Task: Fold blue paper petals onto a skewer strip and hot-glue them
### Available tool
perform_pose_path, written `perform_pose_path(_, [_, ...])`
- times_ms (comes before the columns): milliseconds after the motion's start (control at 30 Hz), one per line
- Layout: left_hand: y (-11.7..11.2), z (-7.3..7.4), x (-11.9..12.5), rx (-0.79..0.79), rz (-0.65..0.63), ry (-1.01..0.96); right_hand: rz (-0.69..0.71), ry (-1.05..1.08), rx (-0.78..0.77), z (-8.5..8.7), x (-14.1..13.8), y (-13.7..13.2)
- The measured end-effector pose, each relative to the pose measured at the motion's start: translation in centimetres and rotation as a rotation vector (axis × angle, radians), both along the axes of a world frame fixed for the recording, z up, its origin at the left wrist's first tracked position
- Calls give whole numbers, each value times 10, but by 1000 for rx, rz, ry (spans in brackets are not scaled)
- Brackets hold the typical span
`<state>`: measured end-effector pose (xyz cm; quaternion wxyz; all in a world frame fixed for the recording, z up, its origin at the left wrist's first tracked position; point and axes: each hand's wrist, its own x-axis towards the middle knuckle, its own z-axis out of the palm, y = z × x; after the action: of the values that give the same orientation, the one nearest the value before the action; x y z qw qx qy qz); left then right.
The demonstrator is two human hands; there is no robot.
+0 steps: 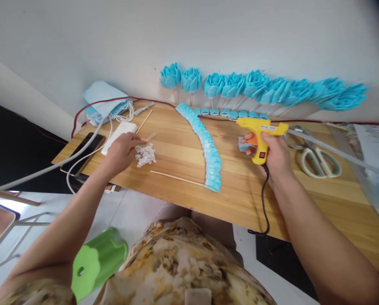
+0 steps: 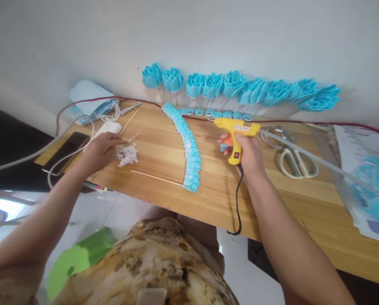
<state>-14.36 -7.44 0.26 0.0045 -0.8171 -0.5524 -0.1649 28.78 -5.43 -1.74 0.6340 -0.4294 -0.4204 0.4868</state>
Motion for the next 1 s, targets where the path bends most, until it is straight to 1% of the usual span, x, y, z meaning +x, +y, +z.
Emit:
perform_pose_path(100, [-14, -3, 2, 2, 72, -135, -9, -5, 6, 1, -1, 0])
perform_pose_path(167, [-19, -1, 4, 32, 124, -243, -18, 0, -4, 1, -1, 0])
perform_pose_path(233, [-21, 1, 5, 61, 170, -300, -21, 6, -16, 1, -2, 1])
perform_pose_path(333, [-19, 3, 7, 44, 251, -304, -24, 10, -16, 1, -2, 1])
perform_pose_path(433, [-14, 1, 7, 3, 370, -276, -21, 19, 5, 1, -1, 1])
perform_pose_path(467, [-12, 0, 7, 0, 391, -263, -20, 20, 9, 1, -1, 0])
perform_pose_path(533, [-10, -1, 6, 7, 362, -244, -15, 17, 8, 1, -1, 0])
perform_pose_path(633, [-8, -2, 4, -2, 227, -238, -11, 8, 0, 1, -1, -1])
perform_pose_path(667, [-7, -2, 4, -14, 201, -237, -11, 10, -2, 1, -1, -1])
perform_pose_path(1000, [-6, 0, 5, -101, 183, -288, -22, 13, -9, -2, 1, 1])
